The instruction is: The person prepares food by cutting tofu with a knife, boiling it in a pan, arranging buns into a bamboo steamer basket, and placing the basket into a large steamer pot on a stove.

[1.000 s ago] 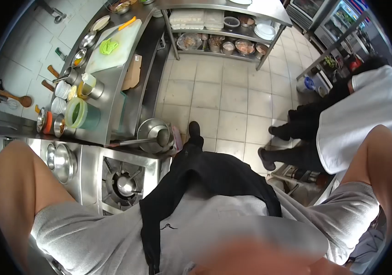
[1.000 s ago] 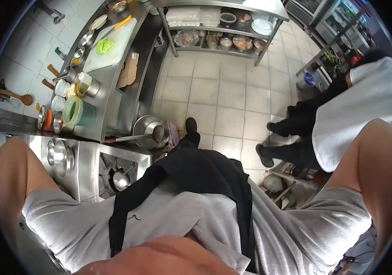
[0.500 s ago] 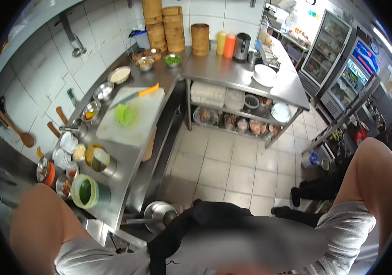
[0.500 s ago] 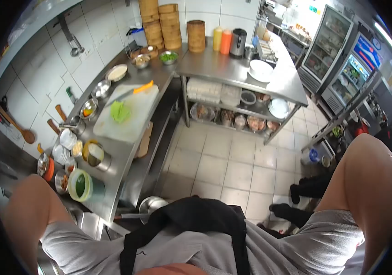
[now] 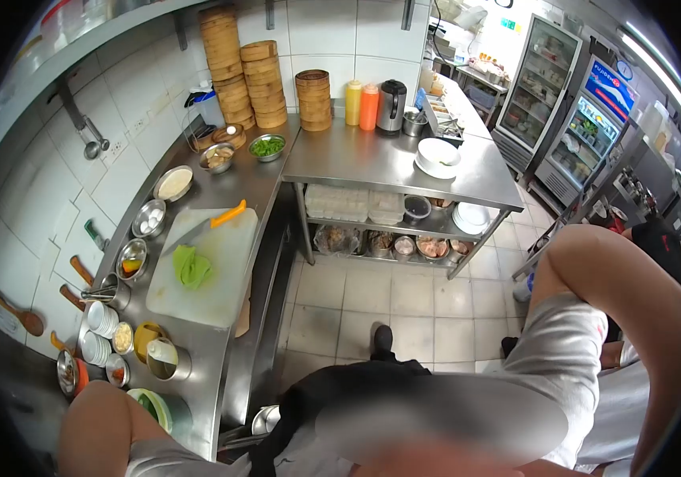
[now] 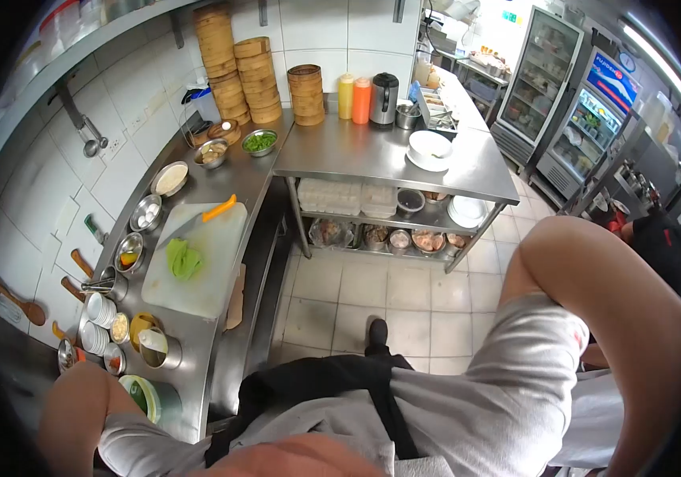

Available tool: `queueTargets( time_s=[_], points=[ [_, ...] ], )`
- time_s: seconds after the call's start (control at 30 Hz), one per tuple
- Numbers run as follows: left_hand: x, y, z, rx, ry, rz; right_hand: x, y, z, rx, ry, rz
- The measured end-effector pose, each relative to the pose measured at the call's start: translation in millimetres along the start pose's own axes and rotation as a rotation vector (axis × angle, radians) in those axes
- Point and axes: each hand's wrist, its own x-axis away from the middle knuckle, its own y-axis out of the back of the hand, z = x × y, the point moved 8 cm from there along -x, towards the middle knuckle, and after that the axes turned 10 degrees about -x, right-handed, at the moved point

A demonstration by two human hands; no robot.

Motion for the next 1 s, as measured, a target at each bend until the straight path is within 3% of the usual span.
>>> queueTargets(
  time_s=[0.27,0.37,0.5,0.6,0.73,0.8,0.87,0.97,1.0],
  points=[
    [16,-59,31,-0.113,-0.019,-0.025,107,-42,-58,0.053,-0.049,-0.094],
    [28,-77,63,-0.267,0.009,-0.027,174,-80,-108,0.054,-0.145,-0.259],
    [90,-101,141,-0.712,0.16,0.25,283,-121,-155,-0.356,-0.848,-0.447],
    [170,-95,220,-1.171,0.24,0.581,348,-185,-192,-0.384,-0.93,-0.611],
    [261,-63,317,-1.564,0.309,0.949,453,-308,-220,-0.452,-1.654,-0.479],
    [300,-29,367,-1.652,0.331,1.025,468,-358,-218,-0.443,-1.478,-0.123],
    [313,-27,382,-1.68,0.269,1.072,497,-407,-186,-0.462,-1.533,0.187],
    [290,-57,375,-1.669,0.056,1.036,521,-461,-88,-0.524,-1.395,0.507],
    [275,-70,366,-1.674,-0.032,0.989,558,-488,-41,-0.512,-1.391,0.844]
  ],
)
